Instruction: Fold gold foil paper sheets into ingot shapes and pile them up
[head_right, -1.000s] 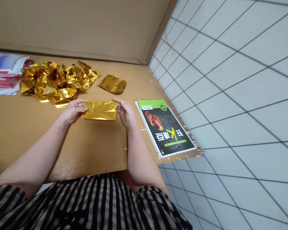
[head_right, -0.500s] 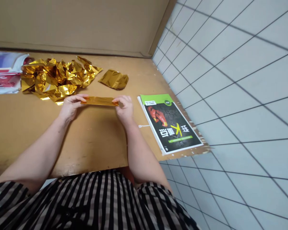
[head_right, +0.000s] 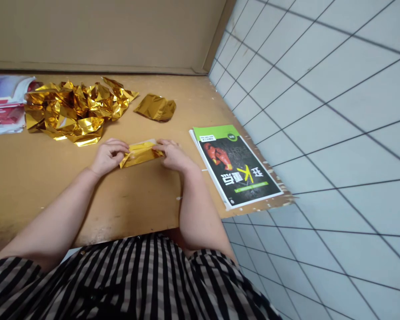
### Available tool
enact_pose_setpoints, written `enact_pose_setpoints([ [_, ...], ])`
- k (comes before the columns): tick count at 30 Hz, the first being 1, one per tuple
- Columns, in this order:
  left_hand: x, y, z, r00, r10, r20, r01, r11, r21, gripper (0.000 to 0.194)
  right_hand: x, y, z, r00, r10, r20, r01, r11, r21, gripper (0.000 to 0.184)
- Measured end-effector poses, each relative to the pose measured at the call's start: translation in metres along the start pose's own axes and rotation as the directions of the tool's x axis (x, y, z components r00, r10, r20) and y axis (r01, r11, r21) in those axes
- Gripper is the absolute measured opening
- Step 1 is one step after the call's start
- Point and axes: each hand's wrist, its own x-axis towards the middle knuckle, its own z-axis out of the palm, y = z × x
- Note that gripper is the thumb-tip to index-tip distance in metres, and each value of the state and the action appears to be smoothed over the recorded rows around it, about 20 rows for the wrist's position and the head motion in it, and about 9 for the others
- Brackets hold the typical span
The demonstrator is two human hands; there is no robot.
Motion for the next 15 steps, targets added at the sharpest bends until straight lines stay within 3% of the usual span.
enact_pose_setpoints([
  [2, -0.002, 0.000, 0.003, 0.997, 0.017, 0.081, -0.023, 0.998, 0.066, 0.023, -0.001, -0.002, -0.004, 1.000, -0.012, -0.009, 0.012, 0.999, 0.049, 0.050],
  [5, -0.004, -0.002, 0.005, 0.986, 0.025, 0.163, -0.045, 0.992, 0.119, 0.026, 0.001, -0.014, -0.001, 0.986, -0.027, -0.164, 0.042, 0.995, 0.088, 0.048],
  [7, -0.004, -0.003, 0.005, 0.982, 0.034, 0.186, -0.060, 0.989, 0.137, 0.027, 0.004, -0.027, 0.007, 0.979, -0.063, -0.193, 0.081, 0.993, 0.086, 0.050],
  [11, -0.003, -0.005, 0.003, 0.981, 0.048, 0.186, -0.082, 0.980, 0.180, 0.027, 0.007, -0.054, 0.027, 0.985, -0.168, 0.026, 0.166, 0.985, 0.052, 0.058],
  [15, -0.004, -0.007, 0.003, 0.990, 0.047, 0.129, -0.075, 0.973, 0.219, 0.027, 0.008, -0.056, 0.034, 0.985, -0.105, 0.135, 0.111, 0.993, -0.039, 0.063],
])
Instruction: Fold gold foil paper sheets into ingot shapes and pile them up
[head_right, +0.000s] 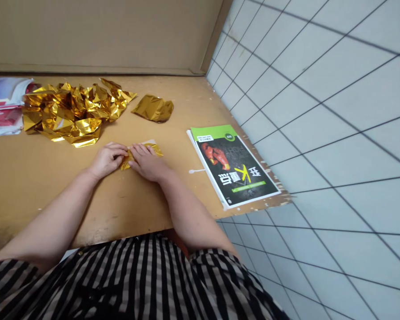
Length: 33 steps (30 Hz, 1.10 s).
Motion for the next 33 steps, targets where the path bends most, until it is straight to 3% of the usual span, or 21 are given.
enact_pose_setpoints([
  [6, 0.000, 0.005, -0.001, 0.995, -0.004, -0.095, 0.008, 0.999, 0.044, 0.028, 0.000, 0.011, -0.005, 0.990, 0.137, -0.043, -0.139, 0.989, -0.049, 0.065],
  [13, -0.001, 0.016, 0.014, 0.994, 0.109, 0.021, -0.111, 0.991, 0.081, 0.032, 0.004, -0.001, 0.001, 0.990, 0.132, -0.056, -0.135, 0.989, -0.063, 0.063],
  [19, -0.002, 0.012, 0.019, 0.993, 0.062, 0.097, -0.080, 0.979, 0.187, 0.036, 0.004, 0.001, 0.001, 0.990, 0.133, -0.055, -0.136, 0.989, -0.060, 0.064],
  [26, -0.003, 0.007, 0.021, 0.997, 0.035, 0.064, -0.045, 0.987, 0.153, 0.032, -0.005, 0.028, -0.014, 0.928, 0.353, -0.124, -0.357, 0.934, -0.016, 0.063],
  [33, -0.004, 0.005, 0.020, 0.998, 0.030, 0.049, -0.036, 0.990, 0.139, 0.031, 0.000, 0.041, -0.005, 0.916, 0.348, -0.198, -0.356, 0.934, -0.006, 0.060],
])
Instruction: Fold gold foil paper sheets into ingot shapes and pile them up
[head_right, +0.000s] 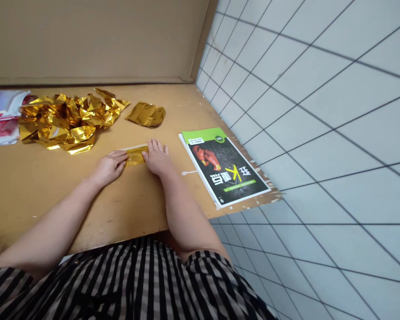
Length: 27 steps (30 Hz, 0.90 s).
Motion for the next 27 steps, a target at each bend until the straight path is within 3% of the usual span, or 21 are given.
enact_pose_setpoints([
  [6, 0.002, 0.019, -0.005, 0.999, 0.018, 0.043, -0.021, 0.998, 0.061, 0.032, 0.000, -0.007, -0.001, 0.998, 0.061, 0.012, -0.060, 0.998, -0.029, 0.061],
  [11, 0.004, 0.036, 0.004, 0.961, -0.020, 0.276, -0.011, 0.994, 0.109, 0.058, 0.001, -0.007, 0.002, 0.999, 0.027, -0.037, -0.027, 0.999, -0.019, 0.059],
  [15, 0.003, 0.036, 0.007, 0.931, -0.076, 0.357, 0.023, 0.988, 0.150, 0.068, -0.001, -0.011, 0.003, 0.996, 0.068, -0.058, -0.071, 0.996, -0.048, 0.059],
  [19, 0.003, 0.037, 0.003, 0.928, -0.074, 0.366, 0.009, 0.985, 0.175, 0.069, -0.006, -0.023, 0.001, 0.991, -0.034, -0.130, 0.028, 0.999, -0.046, 0.056],
  [23, 0.005, 0.041, 0.000, 0.913, -0.081, 0.401, -0.006, 0.977, 0.211, 0.070, -0.008, -0.033, 0.004, 0.983, -0.185, 0.017, 0.184, 0.982, 0.034, 0.060],
  [27, 0.006, 0.043, -0.003, 0.899, -0.114, 0.423, 0.006, 0.968, 0.250, 0.074, -0.007, -0.030, 0.006, 0.980, -0.181, 0.082, 0.177, 0.983, 0.057, 0.068],
])
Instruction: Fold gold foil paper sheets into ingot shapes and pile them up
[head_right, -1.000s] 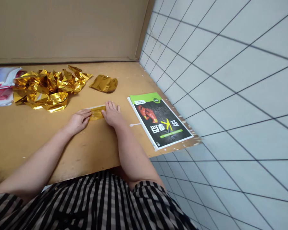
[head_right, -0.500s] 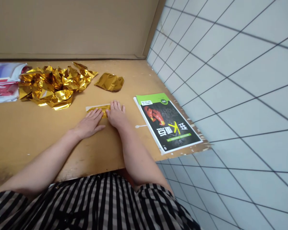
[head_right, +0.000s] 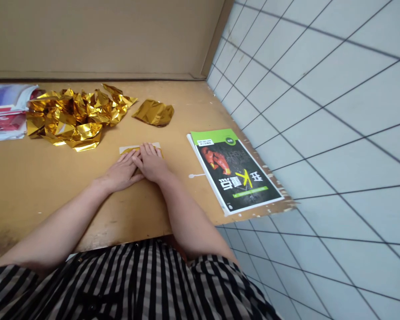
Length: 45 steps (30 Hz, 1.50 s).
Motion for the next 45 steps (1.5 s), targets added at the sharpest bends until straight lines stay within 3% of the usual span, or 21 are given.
enact_pose_setpoints([
  [7, -0.005, -0.020, -0.001, 0.992, -0.120, -0.040, 0.122, 0.991, 0.051, 0.078, -0.002, 0.018, -0.009, 0.986, 0.166, -0.024, -0.167, 0.982, -0.091, 0.065],
  [16, -0.008, -0.025, -0.003, 0.988, -0.145, -0.042, 0.148, 0.988, 0.052, 0.082, -0.003, 0.032, -0.013, 0.970, 0.233, -0.065, -0.239, 0.964, -0.116, 0.062],
  [28, -0.005, -0.025, -0.005, 0.971, -0.188, -0.145, 0.198, 0.978, 0.059, 0.055, -0.003, 0.024, -0.012, 0.962, 0.239, -0.132, -0.256, 0.958, -0.131, 0.059],
  [32, -0.005, -0.029, -0.002, 0.968, -0.161, -0.192, 0.176, 0.982, 0.064, 0.051, -0.006, 0.005, -0.015, 0.977, 0.137, -0.160, -0.156, 0.982, -0.109, 0.059],
  [34, -0.005, -0.030, -0.001, 0.967, -0.156, -0.200, 0.173, 0.982, 0.071, 0.050, -0.009, -0.009, -0.015, 0.997, 0.021, -0.078, -0.028, 0.996, -0.083, 0.059],
  [37, -0.006, -0.030, -0.002, 0.966, -0.174, -0.191, 0.193, 0.978, 0.085, 0.050, -0.014, -0.021, -0.013, 0.989, -0.127, 0.078, 0.133, 0.989, -0.069, 0.061],
  [40, -0.007, -0.029, -0.005, 0.967, -0.187, -0.175, 0.204, 0.975, 0.087, 0.050, -0.015, -0.014, -0.013, 0.983, -0.127, 0.135, 0.141, 0.985, -0.096, 0.062],
  [45, -0.008, -0.028, -0.006, 0.967, -0.202, -0.155, 0.215, 0.974, 0.069, 0.052, -0.016, 0.015, -0.016, 0.997, -0.062, 0.043, 0.068, 0.988, -0.138, 0.059],
])
